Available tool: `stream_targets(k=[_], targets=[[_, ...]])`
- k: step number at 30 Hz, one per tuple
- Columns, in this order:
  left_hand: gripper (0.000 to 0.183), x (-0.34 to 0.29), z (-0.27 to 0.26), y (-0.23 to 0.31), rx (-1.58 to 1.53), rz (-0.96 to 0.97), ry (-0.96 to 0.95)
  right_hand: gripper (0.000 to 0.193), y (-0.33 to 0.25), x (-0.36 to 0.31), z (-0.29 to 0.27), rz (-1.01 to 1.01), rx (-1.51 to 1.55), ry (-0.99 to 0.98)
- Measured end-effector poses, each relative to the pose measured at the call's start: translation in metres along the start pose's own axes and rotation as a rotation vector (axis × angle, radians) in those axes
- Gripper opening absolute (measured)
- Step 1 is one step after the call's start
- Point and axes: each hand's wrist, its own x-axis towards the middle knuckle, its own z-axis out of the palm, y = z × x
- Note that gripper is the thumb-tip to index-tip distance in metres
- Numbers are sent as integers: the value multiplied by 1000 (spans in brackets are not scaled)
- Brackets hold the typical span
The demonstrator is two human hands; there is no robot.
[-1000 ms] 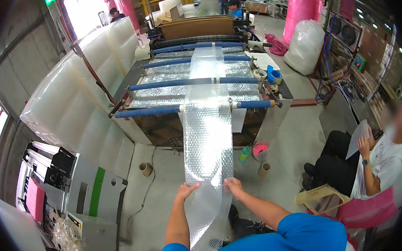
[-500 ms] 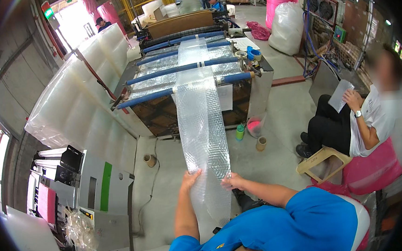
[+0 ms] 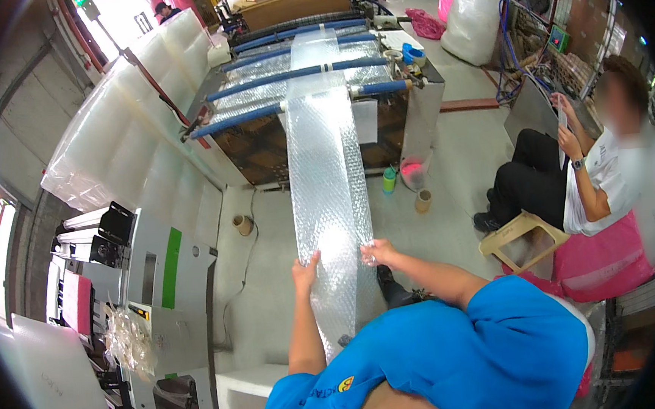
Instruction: The person handles a long sheet of bubble wrap, pulling it from a machine and guiding it with both hands. Another person is visible in the background, also handling bubble wrap.
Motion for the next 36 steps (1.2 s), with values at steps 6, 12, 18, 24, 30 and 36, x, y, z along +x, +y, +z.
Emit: stream_targets(k=[6, 12, 18, 24, 30, 36], targets=[[50, 12, -17, -5, 116, 130, 213, 16, -16, -16, 14, -90, -25, -61], [42, 11, -40, 13, 227, 59, 186, 20, -29, -29, 24, -94, 24, -5], [45, 5, -32, 14, 356, -40, 180, 17, -11, -18, 17, -82, 64, -24], [45, -5, 0, -29, 154, -11, 173, 18, 22, -7, 1, 49, -59, 19], [50, 59, 26, -32, 59, -52, 23, 34, 13, 42, -13, -39, -52, 35], [74, 153, 66, -24, 287, -138, -56, 30, -18, 113, -36, -166, -277, 113]])
